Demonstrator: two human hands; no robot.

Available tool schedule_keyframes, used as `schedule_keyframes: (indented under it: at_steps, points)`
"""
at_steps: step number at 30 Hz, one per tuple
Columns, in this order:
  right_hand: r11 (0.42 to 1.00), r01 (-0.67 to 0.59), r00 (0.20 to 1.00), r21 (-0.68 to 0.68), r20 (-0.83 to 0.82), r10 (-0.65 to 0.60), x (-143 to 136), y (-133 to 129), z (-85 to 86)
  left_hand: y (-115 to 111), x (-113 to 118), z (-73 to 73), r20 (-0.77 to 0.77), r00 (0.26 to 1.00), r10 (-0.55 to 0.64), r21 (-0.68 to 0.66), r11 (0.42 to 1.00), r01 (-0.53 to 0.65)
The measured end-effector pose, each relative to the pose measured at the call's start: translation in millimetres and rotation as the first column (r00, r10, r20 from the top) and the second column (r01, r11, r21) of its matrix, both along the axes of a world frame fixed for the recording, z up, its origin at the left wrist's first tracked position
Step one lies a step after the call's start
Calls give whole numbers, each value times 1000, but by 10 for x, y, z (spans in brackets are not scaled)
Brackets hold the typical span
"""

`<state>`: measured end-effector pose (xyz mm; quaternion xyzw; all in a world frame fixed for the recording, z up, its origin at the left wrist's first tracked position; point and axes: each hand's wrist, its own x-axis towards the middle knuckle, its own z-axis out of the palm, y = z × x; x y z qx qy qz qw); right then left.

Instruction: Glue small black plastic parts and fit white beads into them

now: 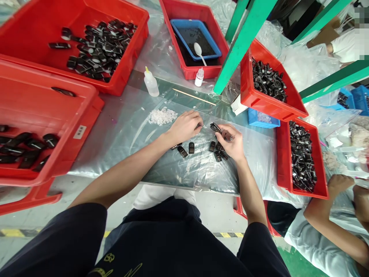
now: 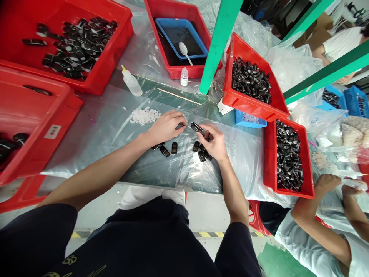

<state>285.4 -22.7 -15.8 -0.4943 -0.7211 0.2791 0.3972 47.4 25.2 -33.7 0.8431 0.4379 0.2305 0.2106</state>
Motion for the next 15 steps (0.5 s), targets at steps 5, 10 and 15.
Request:
schedule_keyframes:
  at_steps: [5, 10, 15]
  points:
    - [1000, -11, 1000, 11, -15, 11, 7, 3, -9, -72, -33, 173, 258, 964, 62, -99, 994, -38]
    - [1000, -12, 1000, -12, 5, 12, -1, -1, 10, -145, -2, 298, 519, 842, 147, -245, 969, -18]
    - [999, -31, 1000, -14, -2, 31, -7, -2, 17, -172, 17, 323, 608, 783, 132, -304, 950, 77]
